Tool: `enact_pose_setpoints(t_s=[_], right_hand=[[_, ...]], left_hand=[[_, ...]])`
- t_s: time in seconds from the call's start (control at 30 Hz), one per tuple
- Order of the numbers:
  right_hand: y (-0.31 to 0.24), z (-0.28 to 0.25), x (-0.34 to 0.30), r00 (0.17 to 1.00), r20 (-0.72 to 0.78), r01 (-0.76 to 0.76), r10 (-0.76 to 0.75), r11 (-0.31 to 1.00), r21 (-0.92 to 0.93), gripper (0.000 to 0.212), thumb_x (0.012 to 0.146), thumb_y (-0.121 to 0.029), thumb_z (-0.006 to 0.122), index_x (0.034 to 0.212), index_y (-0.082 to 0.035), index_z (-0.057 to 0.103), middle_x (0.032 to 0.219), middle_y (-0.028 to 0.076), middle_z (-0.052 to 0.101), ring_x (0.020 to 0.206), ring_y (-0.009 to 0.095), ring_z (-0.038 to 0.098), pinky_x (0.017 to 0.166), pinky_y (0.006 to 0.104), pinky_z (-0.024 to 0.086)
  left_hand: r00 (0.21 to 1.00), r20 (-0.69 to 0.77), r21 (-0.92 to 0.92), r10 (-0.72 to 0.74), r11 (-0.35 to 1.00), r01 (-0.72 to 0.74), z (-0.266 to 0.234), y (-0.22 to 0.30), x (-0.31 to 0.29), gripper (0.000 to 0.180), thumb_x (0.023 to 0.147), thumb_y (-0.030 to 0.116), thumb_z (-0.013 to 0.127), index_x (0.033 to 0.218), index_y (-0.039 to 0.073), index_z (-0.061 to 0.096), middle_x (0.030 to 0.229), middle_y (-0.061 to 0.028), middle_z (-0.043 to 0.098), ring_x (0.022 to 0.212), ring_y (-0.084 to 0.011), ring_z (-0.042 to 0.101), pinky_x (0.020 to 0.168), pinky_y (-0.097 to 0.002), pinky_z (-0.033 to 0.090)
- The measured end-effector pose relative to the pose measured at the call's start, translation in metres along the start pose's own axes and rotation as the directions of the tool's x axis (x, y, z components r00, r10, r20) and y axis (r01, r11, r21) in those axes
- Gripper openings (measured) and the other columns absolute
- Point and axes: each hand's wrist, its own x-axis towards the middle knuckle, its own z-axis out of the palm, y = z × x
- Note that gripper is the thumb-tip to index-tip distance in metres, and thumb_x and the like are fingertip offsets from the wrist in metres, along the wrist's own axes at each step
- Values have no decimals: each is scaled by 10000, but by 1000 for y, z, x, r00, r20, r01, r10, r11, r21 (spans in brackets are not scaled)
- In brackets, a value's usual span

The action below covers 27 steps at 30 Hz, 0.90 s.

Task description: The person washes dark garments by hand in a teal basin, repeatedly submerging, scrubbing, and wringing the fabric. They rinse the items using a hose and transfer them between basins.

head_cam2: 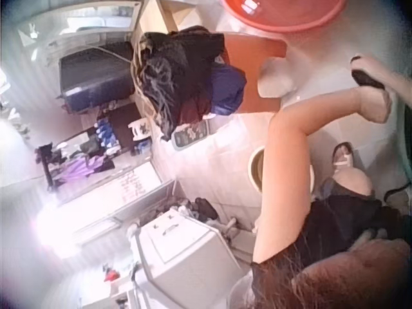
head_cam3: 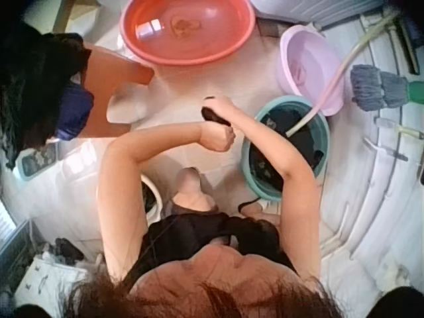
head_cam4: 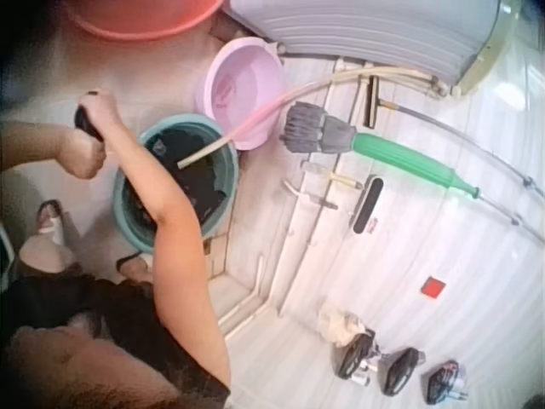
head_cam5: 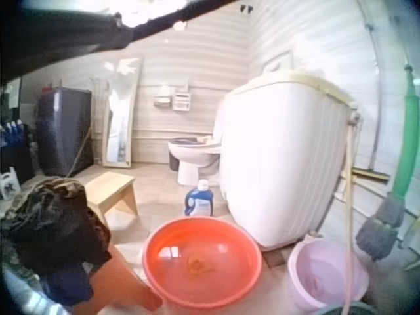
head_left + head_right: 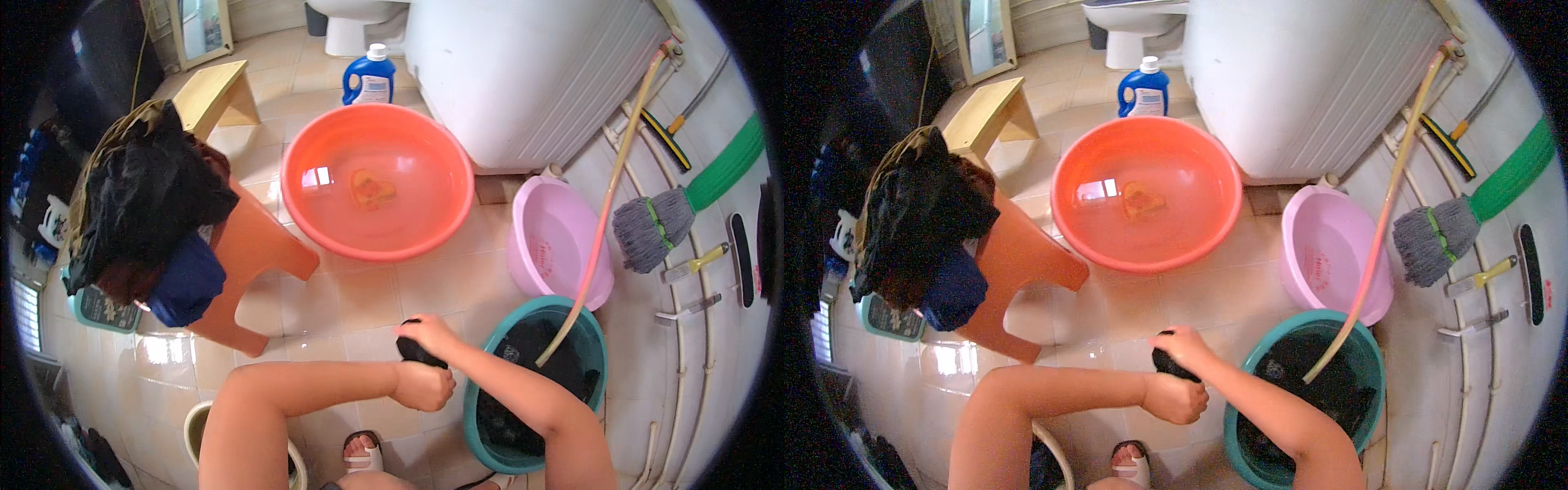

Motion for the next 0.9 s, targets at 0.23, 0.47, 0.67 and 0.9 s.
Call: enact_pose_setpoints(t_s=[0.23,0.47,0.67,0.9], right_hand=[[-12,5,-30,945,321,-257,-69,452,854,344,903,-356,445,1099,-92,544,1056,82,606,967,222,591,876,361,466],[-49,51,-47,823,565,-280,-57,824,492,504,919,-376,436,1327,-91,356,1315,69,427,1152,225,478,914,404,421],[-26,34,-53,897,441,-120,-47,932,343,381,903,-267,514,1211,-46,484,1195,108,527,1061,208,531,864,358,450],[-14,-19,-84,930,359,-12,-76,971,237,327,881,-163,536,1179,-34,502,1142,95,566,995,175,565,830,310,469]], left_hand=[[369,-447,-548,-815,575,607,-80,-2,-65,304,610,62,569,911,41,600,892,-117,587,868,-267,573,807,-354,457],[-595,187,-904,-782,-375,208,-127,80,-136,326,657,-2,462,939,-22,623,900,-74,624,863,-170,575,809,-261,447],[-609,412,-657,-677,-684,317,-160,170,-179,341,629,54,507,931,-38,636,863,-106,637,821,-192,580,782,-266,448],[-905,421,-565,67,-761,-319,-113,341,-271,262,707,153,558,905,3,642,818,-115,626,729,-237,607,596,-383,496]])
